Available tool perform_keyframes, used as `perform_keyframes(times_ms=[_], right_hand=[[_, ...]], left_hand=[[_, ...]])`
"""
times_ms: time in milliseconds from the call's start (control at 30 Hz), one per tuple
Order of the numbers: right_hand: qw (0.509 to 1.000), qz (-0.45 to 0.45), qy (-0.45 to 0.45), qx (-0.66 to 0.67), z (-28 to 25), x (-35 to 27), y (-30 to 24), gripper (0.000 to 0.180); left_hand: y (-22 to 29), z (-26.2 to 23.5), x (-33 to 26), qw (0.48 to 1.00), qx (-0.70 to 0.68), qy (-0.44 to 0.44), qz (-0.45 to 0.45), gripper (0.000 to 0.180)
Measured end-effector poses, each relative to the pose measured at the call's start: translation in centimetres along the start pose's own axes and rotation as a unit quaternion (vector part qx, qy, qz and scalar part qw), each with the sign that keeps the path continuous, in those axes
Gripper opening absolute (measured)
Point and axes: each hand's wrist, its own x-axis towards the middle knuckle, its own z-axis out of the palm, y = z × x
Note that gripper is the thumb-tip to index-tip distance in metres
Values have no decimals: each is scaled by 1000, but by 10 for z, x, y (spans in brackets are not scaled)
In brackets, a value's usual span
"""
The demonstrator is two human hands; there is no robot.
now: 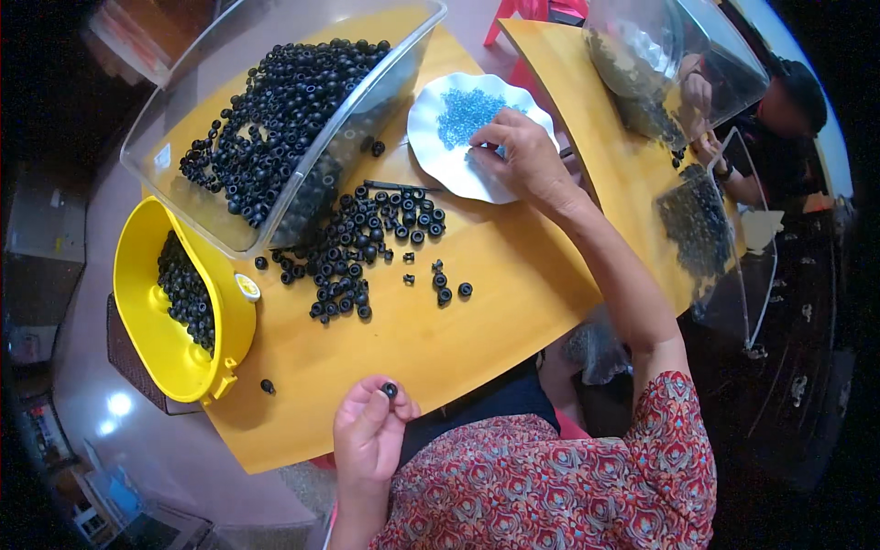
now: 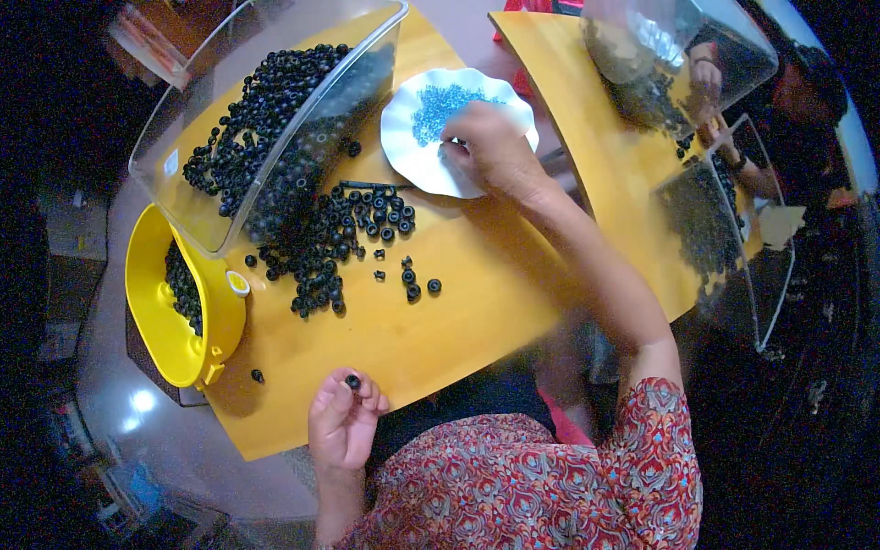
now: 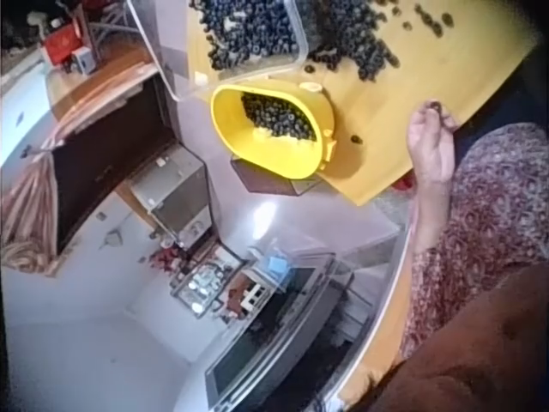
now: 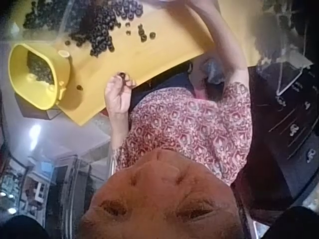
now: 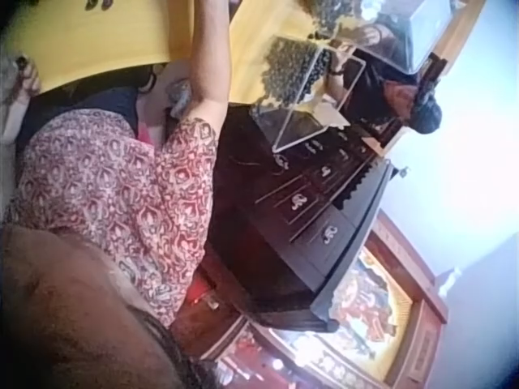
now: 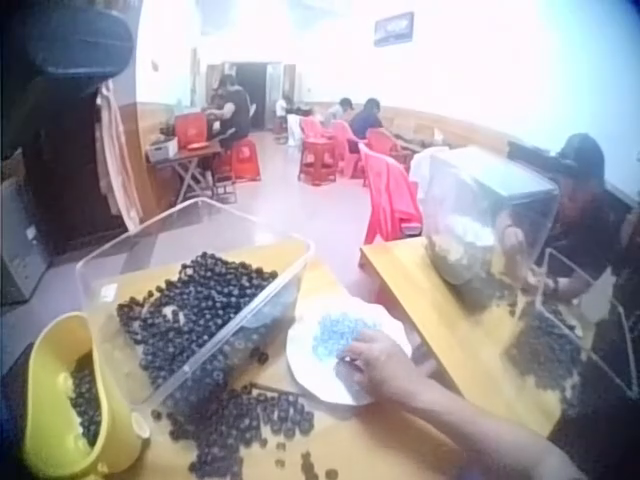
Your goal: The recorder is manually inserting tiny blue beads into small black grommet-like rings at a wooden table.
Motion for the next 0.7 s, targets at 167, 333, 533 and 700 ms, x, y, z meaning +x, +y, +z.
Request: perform_keyframes(times_ms=[167, 333, 533, 700], right_hand=[[997, -60, -29, -35, 3, 0, 1, 8], [996, -69, -34, -38, 0, 0, -8, 9], [900, 168, -89, 391, -20, -7, -24, 17], [829, 180, -145, 510, -40, -29, -79, 14]], left_hand=[[3, 1, 4, 1000, -8, 7, -9, 19], [2, 4, 8, 1000, -10, 7, -20, 18], [5, 24, 9, 999, 17, -36, 29, 21], [8, 27, 20, 995, -29, -92, -8, 21]])
